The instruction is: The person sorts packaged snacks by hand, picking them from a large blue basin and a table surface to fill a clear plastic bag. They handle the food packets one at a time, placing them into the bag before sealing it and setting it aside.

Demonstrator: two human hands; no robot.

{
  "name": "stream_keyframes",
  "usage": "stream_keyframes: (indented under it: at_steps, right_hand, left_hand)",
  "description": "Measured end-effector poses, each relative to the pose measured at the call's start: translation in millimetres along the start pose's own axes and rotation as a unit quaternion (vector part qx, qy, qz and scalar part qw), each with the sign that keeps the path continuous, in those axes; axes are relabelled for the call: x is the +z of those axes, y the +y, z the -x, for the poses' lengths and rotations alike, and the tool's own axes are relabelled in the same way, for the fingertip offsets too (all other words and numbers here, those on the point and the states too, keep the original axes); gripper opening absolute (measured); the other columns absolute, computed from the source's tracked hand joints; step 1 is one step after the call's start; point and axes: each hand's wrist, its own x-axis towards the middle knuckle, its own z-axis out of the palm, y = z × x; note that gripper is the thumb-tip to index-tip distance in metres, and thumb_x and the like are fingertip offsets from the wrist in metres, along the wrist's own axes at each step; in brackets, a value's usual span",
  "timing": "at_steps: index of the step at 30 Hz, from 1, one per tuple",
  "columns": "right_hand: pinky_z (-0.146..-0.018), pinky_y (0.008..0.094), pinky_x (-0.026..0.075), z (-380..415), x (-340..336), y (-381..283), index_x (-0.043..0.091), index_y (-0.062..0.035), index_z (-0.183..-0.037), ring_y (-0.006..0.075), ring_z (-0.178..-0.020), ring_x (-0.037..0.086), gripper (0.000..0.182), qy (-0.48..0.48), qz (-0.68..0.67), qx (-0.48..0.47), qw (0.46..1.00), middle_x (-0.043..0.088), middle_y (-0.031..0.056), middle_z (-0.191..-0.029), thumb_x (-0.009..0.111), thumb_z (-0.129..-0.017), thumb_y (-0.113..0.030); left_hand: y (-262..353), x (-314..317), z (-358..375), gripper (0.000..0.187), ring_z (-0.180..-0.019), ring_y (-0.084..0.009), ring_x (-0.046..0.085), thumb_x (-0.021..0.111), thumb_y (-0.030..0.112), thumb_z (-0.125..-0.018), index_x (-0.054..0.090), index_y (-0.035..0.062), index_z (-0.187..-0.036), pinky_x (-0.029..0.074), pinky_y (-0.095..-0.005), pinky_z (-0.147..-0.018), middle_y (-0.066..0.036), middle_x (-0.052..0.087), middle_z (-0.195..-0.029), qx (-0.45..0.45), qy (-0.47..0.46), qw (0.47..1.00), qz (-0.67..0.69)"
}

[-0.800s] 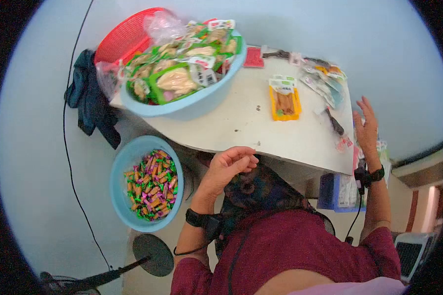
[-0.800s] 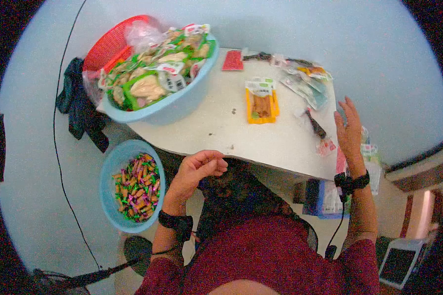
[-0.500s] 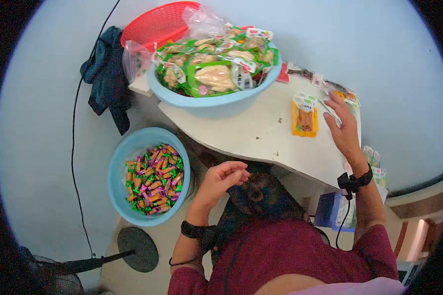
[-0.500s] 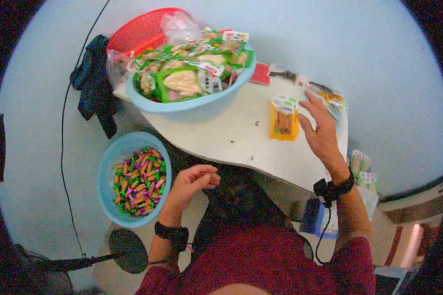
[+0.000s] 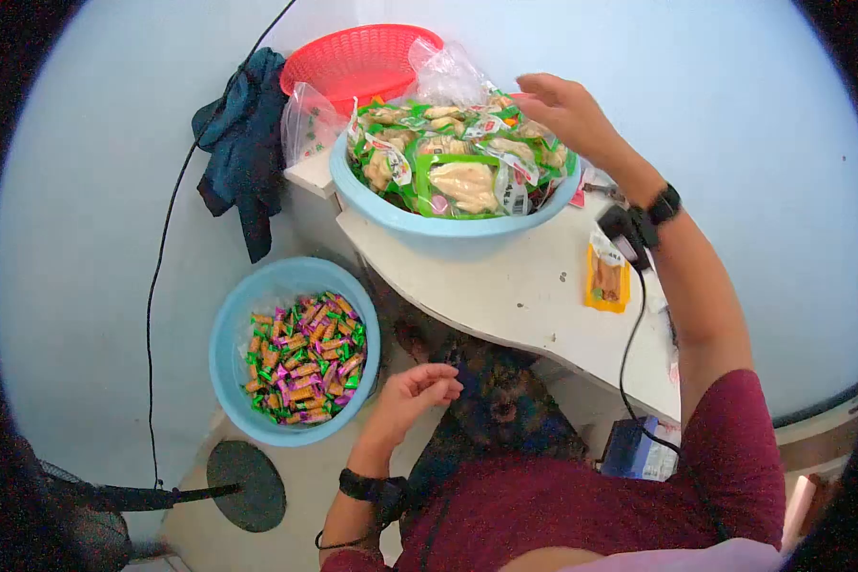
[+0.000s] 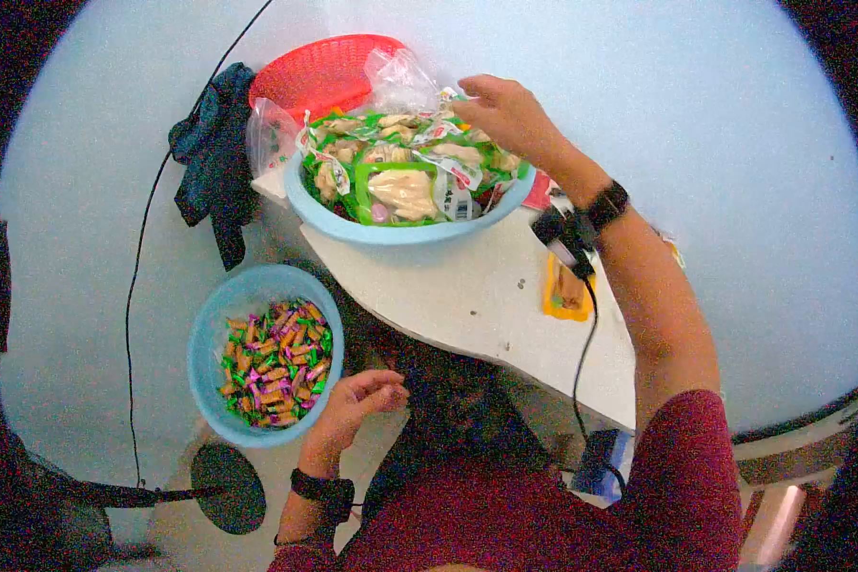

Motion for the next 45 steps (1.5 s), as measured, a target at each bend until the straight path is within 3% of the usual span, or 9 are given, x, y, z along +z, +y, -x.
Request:
stream_keyframes:
  at_steps: [6,9,12,15,21,25,31,38,45]
  right_hand:
    - [-0.100,0.0384,0.043,-103,47,53,0.053,0.0048,-0.127,0.0362,-0.116,0.056,0.063,0.047,0.052,-0.027,0.997,0.058,0.0249,-0.123,0.058,-0.084,-0.042]
    - [-0.094,0.0398,0.047,-122,62,52,0.062,0.0034,-0.114,0.0372,-0.107,0.061,0.053,0.078,0.136,0.009,0.988,0.063,0.0250,-0.114,0.059,-0.082,-0.038]
    - [-0.084,0.0369,0.051,-131,57,41,0.067,-0.0010,-0.107,0.0317,-0.096,0.064,0.042,-0.021,0.256,0.055,0.965,0.066,0.0195,-0.106,0.065,-0.080,-0.033]
    - [-0.073,0.0387,0.052,-134,67,49,0.072,-0.0034,-0.087,0.0299,-0.075,0.066,0.030,0.083,0.204,0.027,0.975,0.070,0.0137,-0.080,0.066,-0.079,-0.031]
    - [-0.072,0.0405,0.053,-110,36,34,0.072,-0.0036,-0.085,0.0320,-0.075,0.067,0.030,0.205,0.075,-0.050,0.975,0.069,0.0156,-0.078,0.062,-0.082,-0.031]
    - [-0.069,0.0272,0.048,-96,3,38,0.070,0.0013,-0.092,0.0133,-0.071,0.061,0.026,0.230,-0.100,-0.090,0.964,0.070,0.0065,-0.081,0.062,-0.087,-0.023]
    - [-0.060,0.0242,0.048,-7,-43,-1,0.069,-0.0015,-0.091,0.0097,-0.064,0.058,0.025,0.202,-0.288,-0.013,0.936,0.062,0.0011,-0.070,0.062,-0.089,-0.026]
    - [-0.055,0.0214,0.046,120,-26,-29,0.066,-0.0033,-0.089,0.0060,-0.059,0.055,0.021,0.134,-0.463,0.140,0.865,0.062,-0.0013,-0.071,0.064,-0.089,-0.024]
    - [-0.052,0.0203,0.040,189,-11,-6,0.066,-0.0076,-0.088,0.0034,-0.058,0.050,0.017,0.080,-0.470,0.175,0.861,0.059,-0.0047,-0.071,0.066,-0.089,-0.025]
  left_hand:
    - [2,-5,19,0.029,-0.095,-0.0166,0.064,0.060,0.014,-0.092,0.059,-0.0003,-0.117,0.052,-0.0307,-0.083,-0.009,0.068,-0.101,-0.017,0.020,1.000,0.014]
    - [7,-8,29,0.029,-0.096,-0.0168,0.064,0.061,0.016,-0.092,0.059,-0.0001,-0.117,0.052,-0.0310,-0.085,-0.009,0.067,-0.103,-0.025,0.046,0.998,0.026]
    - [6,-12,35,0.036,-0.095,-0.0229,0.066,0.064,0.023,-0.090,0.059,-0.0017,-0.115,0.053,-0.0353,-0.085,-0.013,0.067,-0.104,-0.016,0.068,0.997,0.016]
    - [4,-16,38,0.036,-0.095,-0.0231,0.066,0.064,0.023,-0.090,0.059,-0.0012,-0.115,0.053,-0.0358,-0.085,-0.013,0.067,-0.103,-0.028,0.076,0.996,0.025]
    - [5,-19,29,0.032,-0.097,-0.0181,0.064,0.063,0.018,-0.090,0.060,0.0006,-0.116,0.051,-0.0320,-0.086,-0.010,0.067,-0.104,-0.018,0.055,0.997,0.057]
    - [18,-8,18,0.032,-0.095,-0.0179,0.063,0.062,0.019,-0.091,0.059,0.0004,-0.117,0.050,-0.0318,-0.086,-0.010,0.067,-0.103,-0.004,0.037,0.999,0.027]
    - [26,10,-2,0.039,-0.095,-0.0209,0.064,0.063,0.026,-0.091,0.057,0.0001,-0.119,0.052,-0.0358,-0.086,-0.011,0.066,-0.104,0.042,0.025,0.999,0.025]
    - [60,54,-44,0.062,-0.116,-0.0270,0.054,0.061,0.026,-0.091,0.033,0.0038,-0.141,0.050,-0.0385,-0.091,-0.016,0.046,-0.137,0.221,0.003,0.974,-0.043]
    - [87,103,-72,0.056,-0.117,-0.0304,0.054,0.055,0.028,-0.094,0.035,0.0007,-0.139,0.050,-0.0471,-0.094,-0.015,0.047,-0.135,0.152,-0.070,0.975,0.149]
